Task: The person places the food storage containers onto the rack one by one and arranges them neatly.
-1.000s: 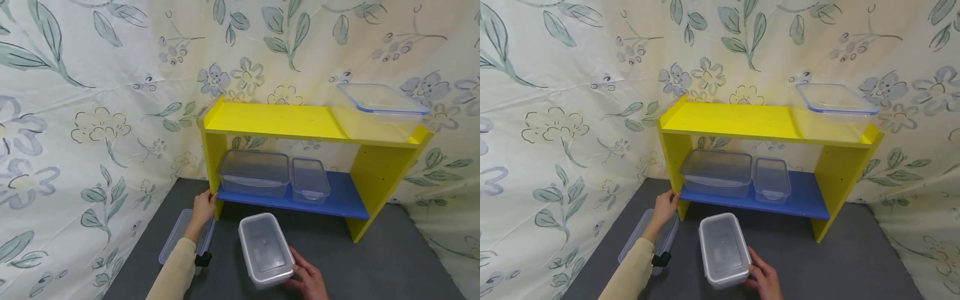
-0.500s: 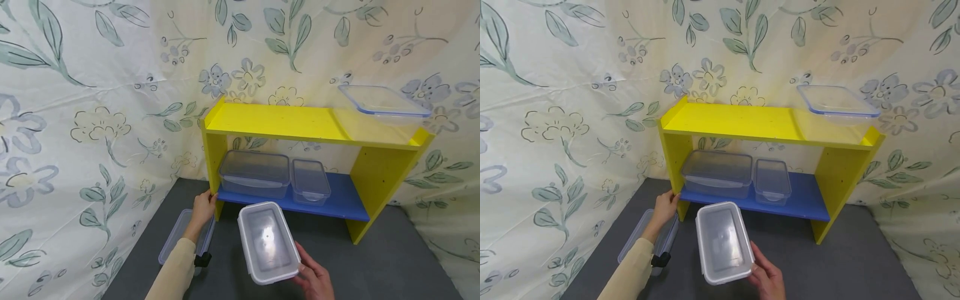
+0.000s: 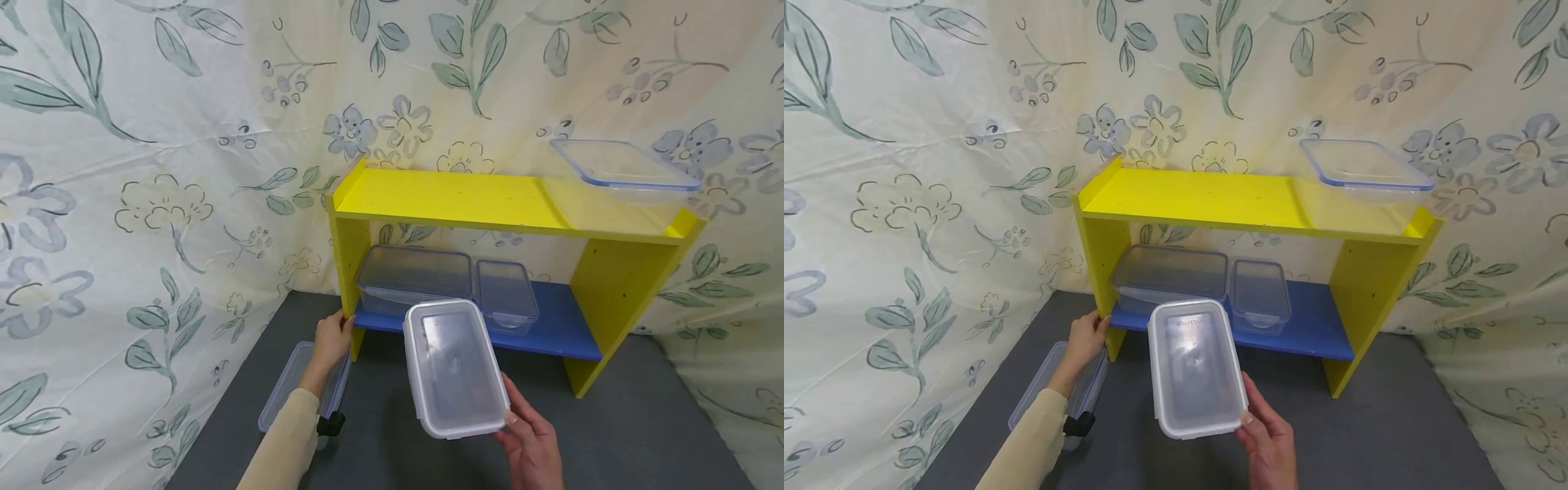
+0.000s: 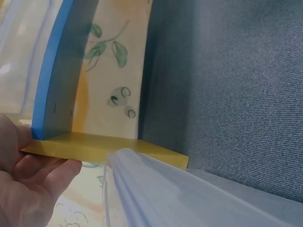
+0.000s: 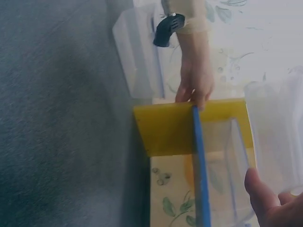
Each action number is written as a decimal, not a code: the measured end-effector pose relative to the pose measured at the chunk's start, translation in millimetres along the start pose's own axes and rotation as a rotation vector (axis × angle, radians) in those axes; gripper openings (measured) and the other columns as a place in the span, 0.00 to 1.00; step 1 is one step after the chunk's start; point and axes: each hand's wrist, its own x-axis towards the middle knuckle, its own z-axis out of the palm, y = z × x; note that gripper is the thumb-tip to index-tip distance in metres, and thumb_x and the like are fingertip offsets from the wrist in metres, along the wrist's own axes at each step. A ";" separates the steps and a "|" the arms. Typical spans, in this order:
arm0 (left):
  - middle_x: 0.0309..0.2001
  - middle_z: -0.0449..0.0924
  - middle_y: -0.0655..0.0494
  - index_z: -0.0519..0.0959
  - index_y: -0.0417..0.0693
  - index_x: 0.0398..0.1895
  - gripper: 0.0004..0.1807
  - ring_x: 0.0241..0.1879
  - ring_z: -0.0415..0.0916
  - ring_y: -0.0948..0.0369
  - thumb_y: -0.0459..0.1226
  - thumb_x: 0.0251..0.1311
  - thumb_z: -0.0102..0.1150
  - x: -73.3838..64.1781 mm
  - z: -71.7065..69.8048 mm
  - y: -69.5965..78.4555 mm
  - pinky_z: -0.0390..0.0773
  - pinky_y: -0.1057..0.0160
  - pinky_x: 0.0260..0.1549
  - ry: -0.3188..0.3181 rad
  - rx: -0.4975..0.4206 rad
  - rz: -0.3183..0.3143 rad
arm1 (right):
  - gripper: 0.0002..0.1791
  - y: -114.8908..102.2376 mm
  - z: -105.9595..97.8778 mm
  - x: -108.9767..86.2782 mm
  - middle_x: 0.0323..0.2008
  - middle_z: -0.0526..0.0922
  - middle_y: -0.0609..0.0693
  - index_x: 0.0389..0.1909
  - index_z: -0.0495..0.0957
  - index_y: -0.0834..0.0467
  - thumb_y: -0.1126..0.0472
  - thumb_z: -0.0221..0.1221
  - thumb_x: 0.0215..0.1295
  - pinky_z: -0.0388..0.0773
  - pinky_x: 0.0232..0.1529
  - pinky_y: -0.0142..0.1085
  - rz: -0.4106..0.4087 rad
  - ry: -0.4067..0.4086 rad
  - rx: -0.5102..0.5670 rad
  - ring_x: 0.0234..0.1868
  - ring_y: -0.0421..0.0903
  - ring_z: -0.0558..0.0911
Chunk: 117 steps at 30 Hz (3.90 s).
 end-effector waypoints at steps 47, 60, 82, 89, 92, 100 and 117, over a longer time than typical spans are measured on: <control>0.18 0.71 0.52 0.78 0.40 0.32 0.11 0.16 0.68 0.61 0.38 0.69 0.54 -2.3 -1.7 1.5 0.68 0.65 0.16 0.001 0.016 -0.003 | 0.25 -121.4 66.8 75.3 0.68 0.66 0.60 0.69 0.63 0.65 0.75 0.43 0.71 0.83 0.38 0.48 -0.382 0.232 0.232 0.54 0.56 0.82; 0.18 0.72 0.51 0.78 0.39 0.30 0.11 0.16 0.67 0.61 0.37 0.68 0.55 -2.9 -1.5 3.0 0.67 0.65 0.16 0.000 0.010 -0.003 | 0.36 -169.8 67.8 99.2 0.75 0.58 0.50 0.72 0.61 0.43 0.62 0.60 0.64 0.81 0.39 0.31 -0.130 0.223 -0.355 0.70 0.52 0.67; 0.16 0.68 0.53 0.78 0.39 0.32 0.10 0.15 0.65 0.62 0.36 0.68 0.55 -2.6 -1.4 2.4 0.66 0.65 0.15 0.000 0.003 0.010 | 0.39 -201.2 66.6 167.6 0.72 0.63 0.57 0.76 0.51 0.41 0.33 0.43 0.67 0.79 0.33 0.23 0.007 0.258 -1.060 0.66 0.58 0.71; 0.16 0.69 0.53 0.78 0.39 0.30 0.10 0.15 0.65 0.62 0.37 0.68 0.55 0.2 1.1 2.3 0.67 0.66 0.15 0.036 -0.004 0.047 | 0.37 -185.4 69.6 173.3 0.51 0.83 0.62 0.71 0.63 0.41 0.37 0.59 0.62 0.64 0.31 0.14 -0.446 0.405 -1.387 0.47 0.59 0.85; 0.16 0.69 0.53 0.78 0.39 0.31 0.10 0.15 0.65 0.62 0.37 0.67 0.56 -0.8 1.4 2.2 0.67 0.66 0.15 0.030 -0.010 0.037 | 0.34 -180.5 72.4 178.1 0.48 0.84 0.63 0.69 0.67 0.43 0.39 0.59 0.63 0.73 0.34 0.29 -0.554 0.414 -1.473 0.40 0.61 0.86; 0.16 0.69 0.55 0.78 0.40 0.30 0.09 0.15 0.65 0.63 0.36 0.66 0.58 -2.9 2.6 -1.1 0.67 0.67 0.15 0.049 0.013 0.052 | 0.36 -173.2 81.8 198.5 0.50 0.82 0.67 0.67 0.67 0.54 0.36 0.53 0.66 0.73 0.47 0.55 -0.488 0.385 -1.597 0.45 0.67 0.83; 0.15 0.71 0.53 0.79 0.38 0.32 0.10 0.14 0.66 0.63 0.37 0.67 0.57 -3.9 2.3 -1.8 0.68 0.67 0.14 0.043 -0.004 0.064 | 0.21 -145.8 22.5 181.1 0.30 0.85 0.60 0.52 0.75 0.65 0.54 0.52 0.66 0.68 0.35 0.24 -0.867 0.538 -1.287 0.26 0.41 0.81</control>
